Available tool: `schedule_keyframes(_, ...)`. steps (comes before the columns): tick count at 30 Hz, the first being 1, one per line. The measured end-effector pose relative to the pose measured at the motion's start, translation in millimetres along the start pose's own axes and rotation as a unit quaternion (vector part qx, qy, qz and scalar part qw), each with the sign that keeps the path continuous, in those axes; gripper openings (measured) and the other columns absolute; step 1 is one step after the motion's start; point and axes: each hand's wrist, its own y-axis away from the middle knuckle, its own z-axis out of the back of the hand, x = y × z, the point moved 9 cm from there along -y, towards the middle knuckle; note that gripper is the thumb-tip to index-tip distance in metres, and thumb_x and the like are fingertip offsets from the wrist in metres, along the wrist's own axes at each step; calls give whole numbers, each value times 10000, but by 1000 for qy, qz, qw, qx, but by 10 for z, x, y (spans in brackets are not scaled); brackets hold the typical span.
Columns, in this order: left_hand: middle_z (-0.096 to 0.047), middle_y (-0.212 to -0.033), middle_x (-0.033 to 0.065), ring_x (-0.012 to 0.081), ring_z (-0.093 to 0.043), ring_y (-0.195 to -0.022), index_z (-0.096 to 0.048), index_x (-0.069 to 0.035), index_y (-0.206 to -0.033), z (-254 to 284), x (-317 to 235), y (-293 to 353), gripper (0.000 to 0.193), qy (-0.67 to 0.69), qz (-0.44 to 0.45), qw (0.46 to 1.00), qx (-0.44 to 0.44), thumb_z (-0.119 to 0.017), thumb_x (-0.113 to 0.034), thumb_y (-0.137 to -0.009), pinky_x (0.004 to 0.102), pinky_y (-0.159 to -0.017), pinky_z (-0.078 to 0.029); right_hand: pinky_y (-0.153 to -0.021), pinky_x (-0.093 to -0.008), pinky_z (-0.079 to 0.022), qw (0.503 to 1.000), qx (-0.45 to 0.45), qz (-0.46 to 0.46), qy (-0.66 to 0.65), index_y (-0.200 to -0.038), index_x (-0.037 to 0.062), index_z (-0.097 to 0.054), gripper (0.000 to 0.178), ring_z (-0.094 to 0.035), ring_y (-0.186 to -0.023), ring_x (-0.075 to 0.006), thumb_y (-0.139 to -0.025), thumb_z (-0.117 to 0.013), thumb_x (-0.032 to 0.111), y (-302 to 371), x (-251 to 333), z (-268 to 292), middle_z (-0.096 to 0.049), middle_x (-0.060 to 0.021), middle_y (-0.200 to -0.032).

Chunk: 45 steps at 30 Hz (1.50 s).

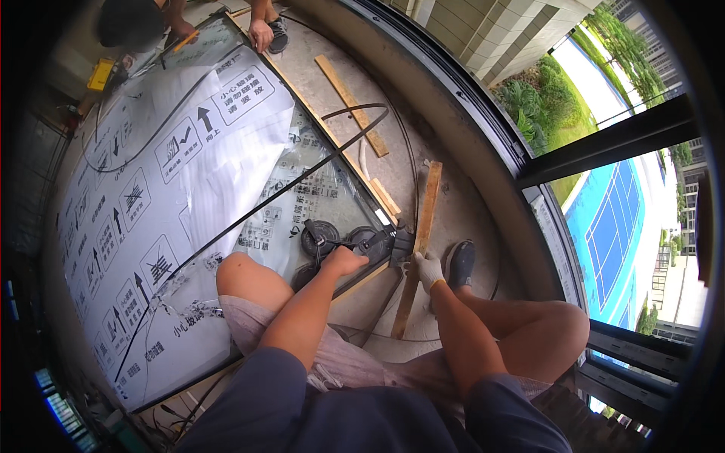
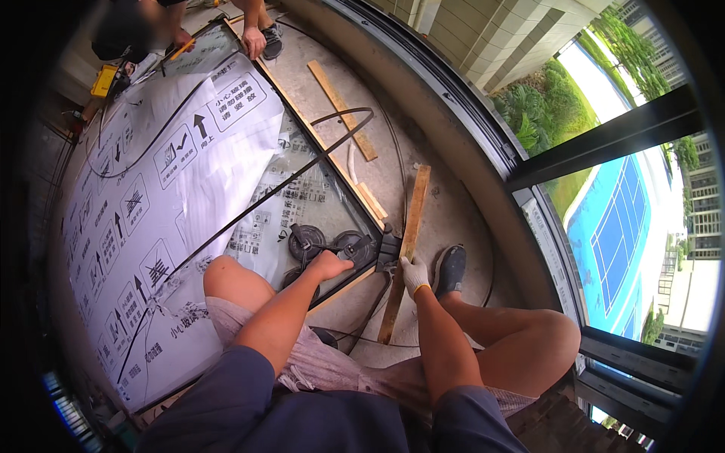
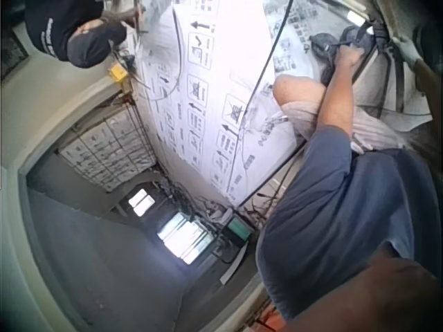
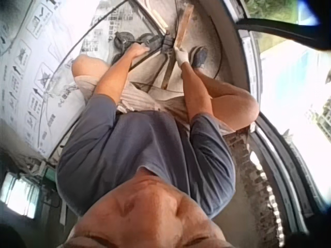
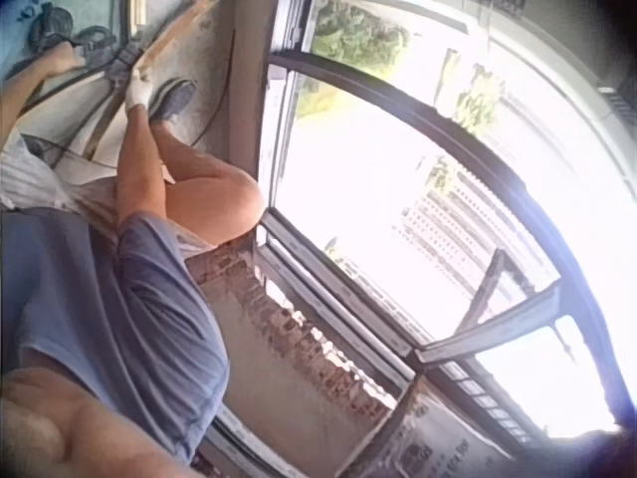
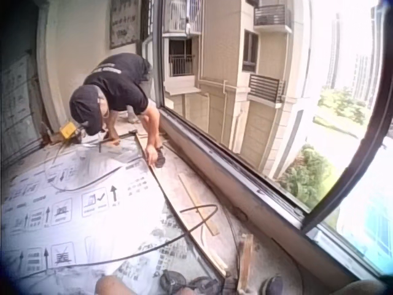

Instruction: Installing and securing a large glass window pane into a frame.

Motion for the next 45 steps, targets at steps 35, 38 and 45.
schedule_keyframes(35,-740,-1190,358,415,-747,-1150,-750,162,-1130,-65,0,-162,806,-11,-35,999,18,-840,-553,-768,433,-1012,-556,-975,-471,-531,980,-18,94,173,-1272,-13,-656,407,-709,-1117,-433,-1037,-622,317,10,720,151,-727,-302,-1155)
schedule_keyframes(38,-746,-1183,349,415,-752,-1135,-757,147,-1124,-114,27,-162,760,-26,-32,999,35,-845,-520,-769,443,-991,-563,-941,-487,-550,961,-72,129,235,-1235,-7,-662,398,-723,-1081,-460,-1035,-620,334,205,662,34,-734,-329,-1096)
schedule_keyframes(45,-763,-1133,327,424,-755,-1101,-777,101,-1110,-75,15,-174,653,-29,-34,999,8,-829,-465,-790,451,-966,-568,-883,-558,-564,953,-250,34,169,-1140,-28,-705,534,-731,-991,-512,-969,-676,477,538,340,292,-750,-336,-1008)
